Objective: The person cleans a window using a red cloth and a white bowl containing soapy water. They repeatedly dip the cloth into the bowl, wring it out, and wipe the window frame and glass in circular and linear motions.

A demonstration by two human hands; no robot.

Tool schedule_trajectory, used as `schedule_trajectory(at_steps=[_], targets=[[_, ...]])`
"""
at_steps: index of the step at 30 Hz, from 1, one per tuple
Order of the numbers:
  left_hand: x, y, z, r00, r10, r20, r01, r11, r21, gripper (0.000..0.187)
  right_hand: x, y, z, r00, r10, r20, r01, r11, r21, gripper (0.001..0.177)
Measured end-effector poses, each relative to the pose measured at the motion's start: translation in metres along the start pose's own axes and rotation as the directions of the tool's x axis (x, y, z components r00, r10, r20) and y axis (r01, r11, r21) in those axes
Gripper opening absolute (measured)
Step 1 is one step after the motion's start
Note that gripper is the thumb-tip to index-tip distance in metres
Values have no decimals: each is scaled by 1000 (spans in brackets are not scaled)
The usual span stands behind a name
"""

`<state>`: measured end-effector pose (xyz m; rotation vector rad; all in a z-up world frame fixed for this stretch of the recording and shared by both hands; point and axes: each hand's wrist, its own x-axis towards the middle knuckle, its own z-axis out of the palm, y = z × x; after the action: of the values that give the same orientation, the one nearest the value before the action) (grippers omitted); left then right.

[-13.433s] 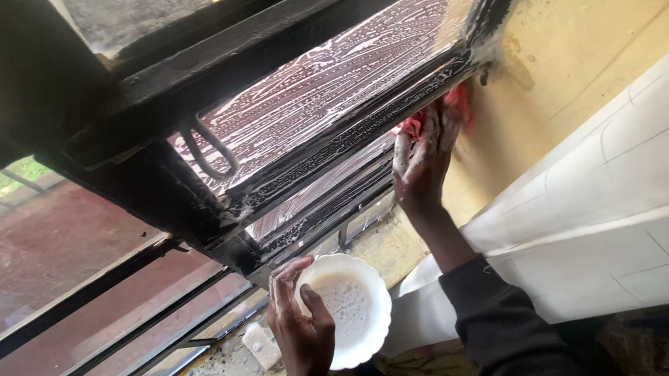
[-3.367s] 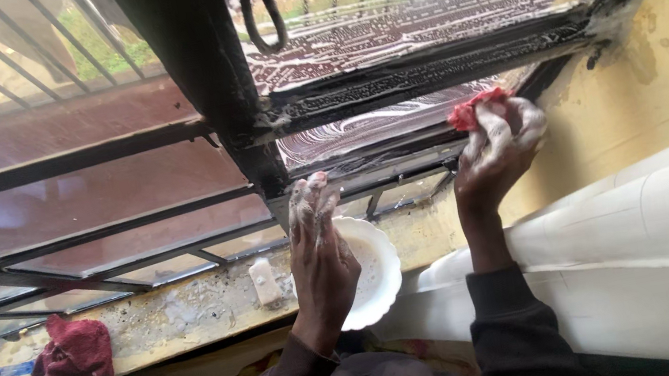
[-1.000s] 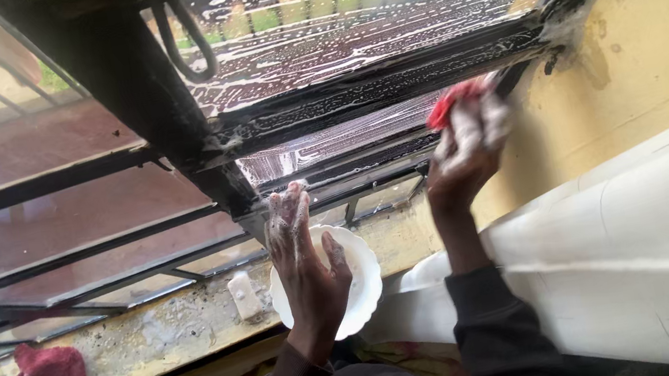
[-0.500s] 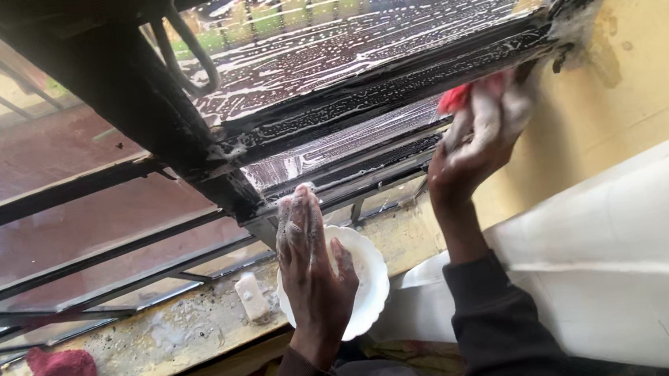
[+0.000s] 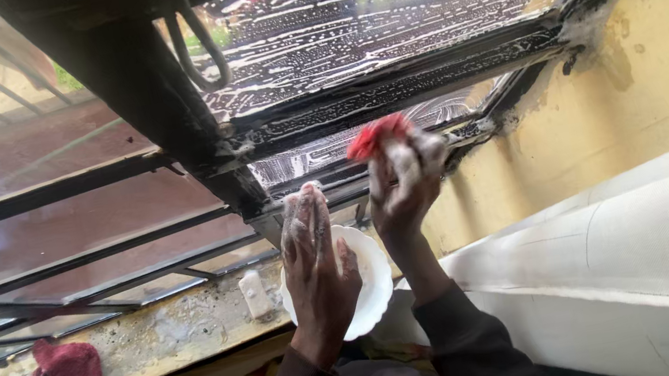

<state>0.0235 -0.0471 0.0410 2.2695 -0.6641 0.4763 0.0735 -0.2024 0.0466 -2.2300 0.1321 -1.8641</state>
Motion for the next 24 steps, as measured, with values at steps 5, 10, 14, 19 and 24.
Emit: schedule_trajectory(at_steps=[5, 10, 14, 19, 24], targets=[[-3, -3, -5, 1000, 13, -6, -13, 1000, 16, 74, 9, 19, -5, 927, 368, 67, -374, 909, 182, 28], [-7, -3, -10, 1000, 11, -14, -11, 1000, 6, 74, 28, 10, 2, 903, 426, 62, -427, 866, 260, 33], [-7, -1, -8, 1000, -6, -9, 6, 1000, 0, 74, 6, -37, -6, 979, -19, 205, -35, 967, 253, 28], [-9, -6, -13, 1000, 16, -8, -16, 1000, 0, 77, 14, -13, -7, 963, 221, 155, -256, 928, 270, 12], [-10, -9, -14, 1000, 8, 16, -7, 999, -38, 81, 28, 15, 1, 862, 505, 53, -495, 813, 307, 11]])
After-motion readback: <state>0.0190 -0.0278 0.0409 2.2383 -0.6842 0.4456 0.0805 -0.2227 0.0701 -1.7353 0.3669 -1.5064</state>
